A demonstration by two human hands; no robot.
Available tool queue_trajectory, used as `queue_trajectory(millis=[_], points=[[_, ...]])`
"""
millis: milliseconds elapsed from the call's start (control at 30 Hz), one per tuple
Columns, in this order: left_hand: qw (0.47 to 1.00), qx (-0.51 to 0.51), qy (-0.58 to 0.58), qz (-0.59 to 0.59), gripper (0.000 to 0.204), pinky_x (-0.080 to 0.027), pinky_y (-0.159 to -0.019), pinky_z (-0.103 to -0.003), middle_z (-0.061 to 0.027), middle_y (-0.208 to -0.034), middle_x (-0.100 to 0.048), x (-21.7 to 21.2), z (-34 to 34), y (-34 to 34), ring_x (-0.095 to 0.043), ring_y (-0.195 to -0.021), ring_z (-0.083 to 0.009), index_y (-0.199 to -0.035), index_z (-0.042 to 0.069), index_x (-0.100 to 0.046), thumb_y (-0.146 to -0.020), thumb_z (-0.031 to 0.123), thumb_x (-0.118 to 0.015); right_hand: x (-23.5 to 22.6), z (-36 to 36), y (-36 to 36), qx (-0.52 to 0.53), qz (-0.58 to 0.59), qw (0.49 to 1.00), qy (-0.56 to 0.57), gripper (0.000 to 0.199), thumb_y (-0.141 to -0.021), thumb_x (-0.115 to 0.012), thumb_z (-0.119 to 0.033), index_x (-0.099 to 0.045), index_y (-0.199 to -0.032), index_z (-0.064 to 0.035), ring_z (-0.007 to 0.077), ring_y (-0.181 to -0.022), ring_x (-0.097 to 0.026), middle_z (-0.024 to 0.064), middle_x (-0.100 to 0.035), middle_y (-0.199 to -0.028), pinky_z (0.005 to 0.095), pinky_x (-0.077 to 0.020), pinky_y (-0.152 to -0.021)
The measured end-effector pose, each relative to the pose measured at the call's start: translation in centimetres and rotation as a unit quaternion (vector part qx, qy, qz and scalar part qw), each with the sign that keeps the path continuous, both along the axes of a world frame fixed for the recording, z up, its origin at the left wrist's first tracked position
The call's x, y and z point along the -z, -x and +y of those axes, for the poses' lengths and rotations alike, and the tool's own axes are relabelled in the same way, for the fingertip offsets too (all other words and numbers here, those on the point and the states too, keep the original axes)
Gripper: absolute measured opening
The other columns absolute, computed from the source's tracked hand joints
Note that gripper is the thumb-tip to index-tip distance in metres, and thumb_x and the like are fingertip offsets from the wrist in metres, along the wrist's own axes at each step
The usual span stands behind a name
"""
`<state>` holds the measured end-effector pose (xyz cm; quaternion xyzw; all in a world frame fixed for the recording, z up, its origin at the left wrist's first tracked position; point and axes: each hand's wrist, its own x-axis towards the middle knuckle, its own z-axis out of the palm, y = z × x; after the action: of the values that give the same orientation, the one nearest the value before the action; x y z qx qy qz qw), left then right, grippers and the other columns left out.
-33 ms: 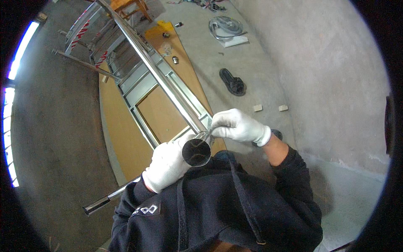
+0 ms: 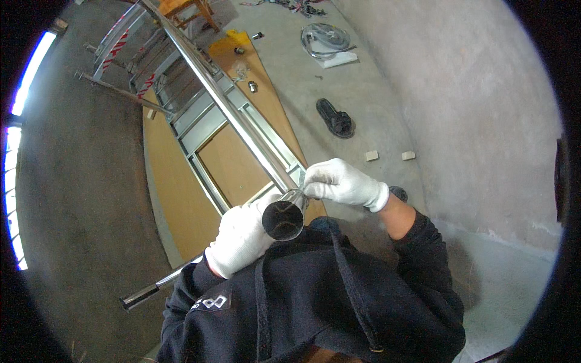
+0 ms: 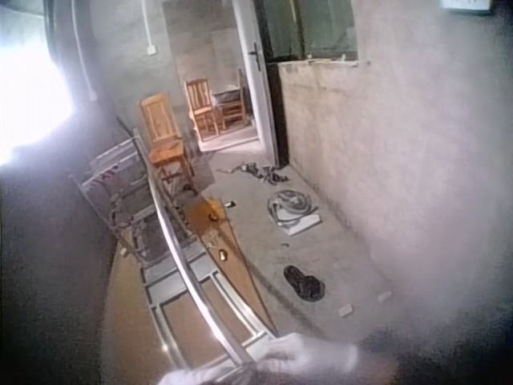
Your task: The person assembles a metal frame by inserting and tightening bolts at the joints. They work on multiple connection points, securing the frame pieces together.
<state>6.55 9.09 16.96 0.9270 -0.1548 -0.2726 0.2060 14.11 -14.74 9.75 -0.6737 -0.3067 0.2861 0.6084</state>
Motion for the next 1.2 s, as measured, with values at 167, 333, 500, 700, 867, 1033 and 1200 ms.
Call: queue_trajectory(millis=[167,333,500,700,867,1033,1200], points=[[1.000,0.003,-0.005,-0.003,0.047,-0.055,-0.085,-0.035,-0.0114,-0.123,-0.065,0.1,0.1,0.1,-0.067,-0.102,-0.0275,-0.134,0.016,-0.059,-0.090,0.033,-0.065,0.2,0.1,0.2,0.006,-0.012,0.996,-0.084,0.018,-0.092,-0.068,-0.014,-0.066,-0.100,0.0018,0.0134,-0.082,-0.060,0.0044,-0.064,-0.085,0.0292,-0.0493,-0.076],[1.000,0.006,-0.006,-0.005,0.046,-0.054,-0.087,-0.036,-0.0108,-0.125,-0.065,0.4,0.1,0.0,-0.066,-0.104,-0.0282,-0.135,0.017,-0.058,-0.091,0.033,-0.064,0.8,-0.3,-0.4,-0.022,-0.007,1.000,-0.020,0.016,-0.087,-0.068,0.002,-0.065,-0.102,0.0013,0.0132,-0.091,-0.060,0.0059,-0.063,-0.096,0.0281,-0.0482,-0.082],[1.000,-0.005,-0.020,0.018,0.046,-0.053,-0.091,-0.036,-0.0100,-0.128,-0.063,-0.1,-0.3,-0.2,-0.064,-0.110,-0.0282,-0.134,0.018,-0.058,-0.092,0.033,-0.063,0.4,0.0,-0.2,-0.007,-0.014,0.997,-0.071,0.014,-0.089,-0.069,-0.003,-0.066,-0.102,0.0017,0.0120,-0.089,-0.060,0.0047,-0.065,-0.094,0.0278,-0.0491,-0.082],[0.984,0.000,0.102,-0.148,0.028,-0.055,-0.062,-0.041,-0.0139,-0.080,-0.068,1.6,0.2,0.4,-0.069,-0.072,-0.0335,-0.108,0.012,-0.061,-0.086,0.029,-0.067,-0.6,0.3,-0.6,0.025,-0.040,0.996,-0.070,0.018,-0.087,-0.069,-0.007,-0.065,-0.103,0.0005,0.0125,-0.083,-0.062,0.0077,-0.068,-0.092,0.0282,-0.0499,-0.076],[0.999,-0.009,-0.009,0.040,0.045,-0.051,-0.096,-0.034,-0.0096,-0.131,-0.062,-0.4,-0.5,-0.4,-0.061,-0.117,-0.0261,-0.134,0.016,-0.059,-0.091,0.029,-0.065,-0.1,-0.3,-0.9,-0.016,-0.042,0.995,-0.088,0.015,-0.085,-0.069,-0.002,-0.065,-0.099,0.0000,0.0134,-0.085,-0.063,0.0067,-0.067,-0.090,0.0278,-0.0496,-0.078],[0.998,0.033,-0.048,0.028,0.049,-0.049,-0.099,-0.034,-0.0104,-0.135,-0.058,1.4,0.3,-0.2,-0.057,-0.123,-0.0257,-0.138,0.015,-0.054,-0.092,0.028,-0.062,-0.5,-0.1,-1.0,-0.027,-0.054,0.996,-0.064,0.014,-0.086,-0.068,-0.002,-0.065,-0.099,0.0002,0.0161,-0.084,-0.065,0.0087,-0.067,-0.088,0.0305,-0.0511,-0.076],[0.997,0.038,-0.056,0.043,0.050,-0.048,-0.101,-0.035,-0.0105,-0.138,-0.056,1.9,0.3,-0.2,-0.055,-0.125,-0.0268,-0.141,0.016,-0.051,-0.093,0.030,-0.060,-0.4,-0.1,-1.1,-0.030,-0.077,0.996,-0.042,0.017,-0.088,-0.067,-0.005,-0.064,-0.103,0.0004,0.0199,-0.084,-0.067,0.0119,-0.069,-0.090,0.0327,-0.0523,-0.076]])
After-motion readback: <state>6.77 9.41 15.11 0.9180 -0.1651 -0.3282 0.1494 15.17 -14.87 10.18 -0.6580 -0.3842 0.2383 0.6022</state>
